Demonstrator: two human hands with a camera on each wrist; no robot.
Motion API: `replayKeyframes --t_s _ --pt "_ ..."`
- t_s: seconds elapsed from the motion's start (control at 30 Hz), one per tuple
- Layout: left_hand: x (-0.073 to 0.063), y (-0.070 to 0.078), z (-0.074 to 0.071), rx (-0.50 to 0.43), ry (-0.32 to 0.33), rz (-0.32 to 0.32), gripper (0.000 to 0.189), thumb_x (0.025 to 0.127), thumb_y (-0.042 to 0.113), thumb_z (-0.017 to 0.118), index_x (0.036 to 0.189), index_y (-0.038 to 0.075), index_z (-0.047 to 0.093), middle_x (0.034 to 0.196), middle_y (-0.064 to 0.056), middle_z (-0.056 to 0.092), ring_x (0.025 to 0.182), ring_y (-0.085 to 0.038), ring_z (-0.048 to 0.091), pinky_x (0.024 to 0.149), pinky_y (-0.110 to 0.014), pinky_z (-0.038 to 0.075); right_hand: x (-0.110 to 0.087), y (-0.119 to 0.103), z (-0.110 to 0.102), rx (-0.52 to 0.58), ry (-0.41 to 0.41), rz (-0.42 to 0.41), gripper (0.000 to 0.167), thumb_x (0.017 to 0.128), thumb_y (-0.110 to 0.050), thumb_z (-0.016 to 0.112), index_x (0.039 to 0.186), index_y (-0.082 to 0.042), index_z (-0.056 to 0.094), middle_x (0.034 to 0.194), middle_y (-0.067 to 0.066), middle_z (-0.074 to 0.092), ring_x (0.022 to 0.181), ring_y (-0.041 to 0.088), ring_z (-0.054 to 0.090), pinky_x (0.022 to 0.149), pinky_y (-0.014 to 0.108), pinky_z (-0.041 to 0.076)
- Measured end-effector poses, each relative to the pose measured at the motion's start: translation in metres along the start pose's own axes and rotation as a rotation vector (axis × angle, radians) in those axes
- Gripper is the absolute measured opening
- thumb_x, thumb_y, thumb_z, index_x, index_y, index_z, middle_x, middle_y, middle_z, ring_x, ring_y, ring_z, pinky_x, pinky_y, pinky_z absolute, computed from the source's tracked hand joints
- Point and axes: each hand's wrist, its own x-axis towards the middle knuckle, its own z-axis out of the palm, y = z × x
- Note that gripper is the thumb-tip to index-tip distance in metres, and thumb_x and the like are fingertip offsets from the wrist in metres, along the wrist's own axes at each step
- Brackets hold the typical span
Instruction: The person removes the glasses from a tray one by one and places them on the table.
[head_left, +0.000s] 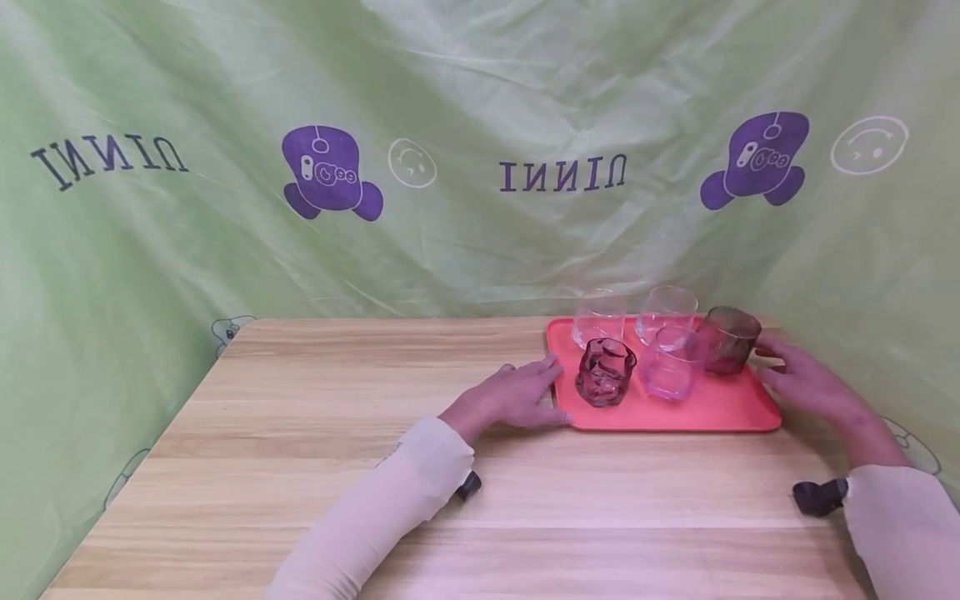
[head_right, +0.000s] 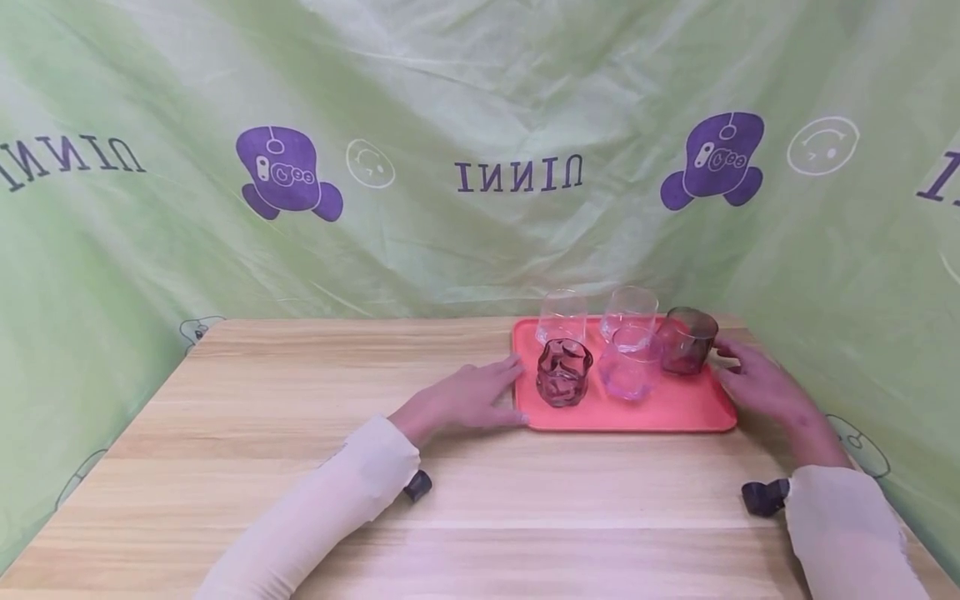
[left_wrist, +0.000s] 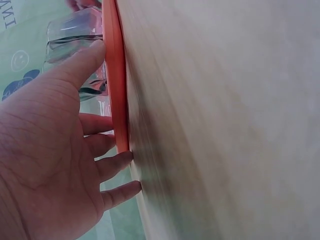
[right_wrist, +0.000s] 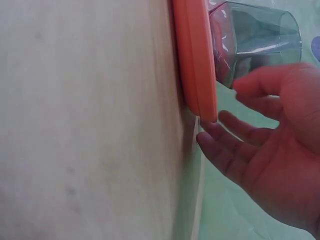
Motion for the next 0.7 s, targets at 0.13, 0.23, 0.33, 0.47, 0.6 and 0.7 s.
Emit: replayKeyframes --t_s 0.13,0.23,0.33,0.47,0.6,0.7 --pt "-0.0017 0.0009 -0.0017 -0.011 -0.001 -0.002 0.094 0.096 0.067 0.055 0.164 0.011 0.025 0.171 -0.002 0.013 0.155 -0.016 0.016 0.123 -0.052 0.019 0.0007 -0.0012 0.0005 -0.053 -0.064 0.023 0.052 0.106 -0.009 0.050 0.142 0.024 0.034 0.137 0.048 0.042 0.123 0.065 0.044 0.098 0.072 0.040" --pt "-0.0032 0.0023 -0.0030 -0.015 -0.002 -0.003 0.093 0.096 0.067 0.055 0.164 0.011 0.025 0.171 -0.002 0.013 0.155 -0.016 0.016 0.123 -0.051 0.019 -0.0004 -0.0036 -0.0003 -0.079 -0.081 0.025 0.050 0.103 -0.007 0.053 0.139 0.024 0.038 0.130 0.047 0.049 0.118 0.063 0.050 0.094 0.064 0.048" --pt "-0.0038 0.0035 -0.0040 -0.014 -0.004 -0.005 0.092 0.096 0.066 0.056 0.164 0.011 0.026 0.171 -0.003 0.014 0.155 -0.017 0.017 0.123 -0.052 0.019 -0.0012 -0.0035 -0.0016 -0.086 -0.082 0.018 0.050 0.100 -0.003 0.055 0.138 0.025 0.038 0.124 0.046 0.053 0.113 0.058 0.055 0.086 0.049 0.054" --pt "-0.0034 0.0042 -0.0045 -0.021 -0.008 -0.007 0.091 0.097 0.065 0.056 0.164 0.012 0.027 0.171 -0.003 0.013 0.155 -0.020 0.017 0.123 -0.053 0.018 -0.0017 -0.0008 -0.0028 -0.097 -0.083 0.030 0.052 0.099 -0.001 0.057 0.140 0.024 0.037 0.121 0.043 0.055 0.107 0.050 0.058 0.079 0.039 0.052" --pt "-0.0022 0.0036 -0.0037 -0.010 -0.008 -0.008 0.091 0.096 0.066 0.056 0.164 0.012 0.027 0.171 -0.003 0.013 0.155 -0.019 0.018 0.123 -0.053 0.019 -0.0014 0.0011 -0.0024 -0.101 -0.080 0.033 0.051 0.098 -0.001 0.058 0.139 0.024 0.040 0.119 0.041 0.058 0.103 0.046 0.061 0.076 0.036 0.053" --pt "-0.0022 0.0037 -0.0039 -0.004 -0.007 -0.010 0.090 0.096 0.066 0.056 0.163 0.012 0.028 0.171 -0.003 0.013 0.154 -0.019 0.018 0.122 -0.052 0.020 -0.0012 0.0002 -0.0021 -0.089 -0.081 0.029 0.051 0.097 0.000 0.059 0.138 0.025 0.040 0.119 0.042 0.057 0.102 0.045 0.061 0.075 0.034 0.052"
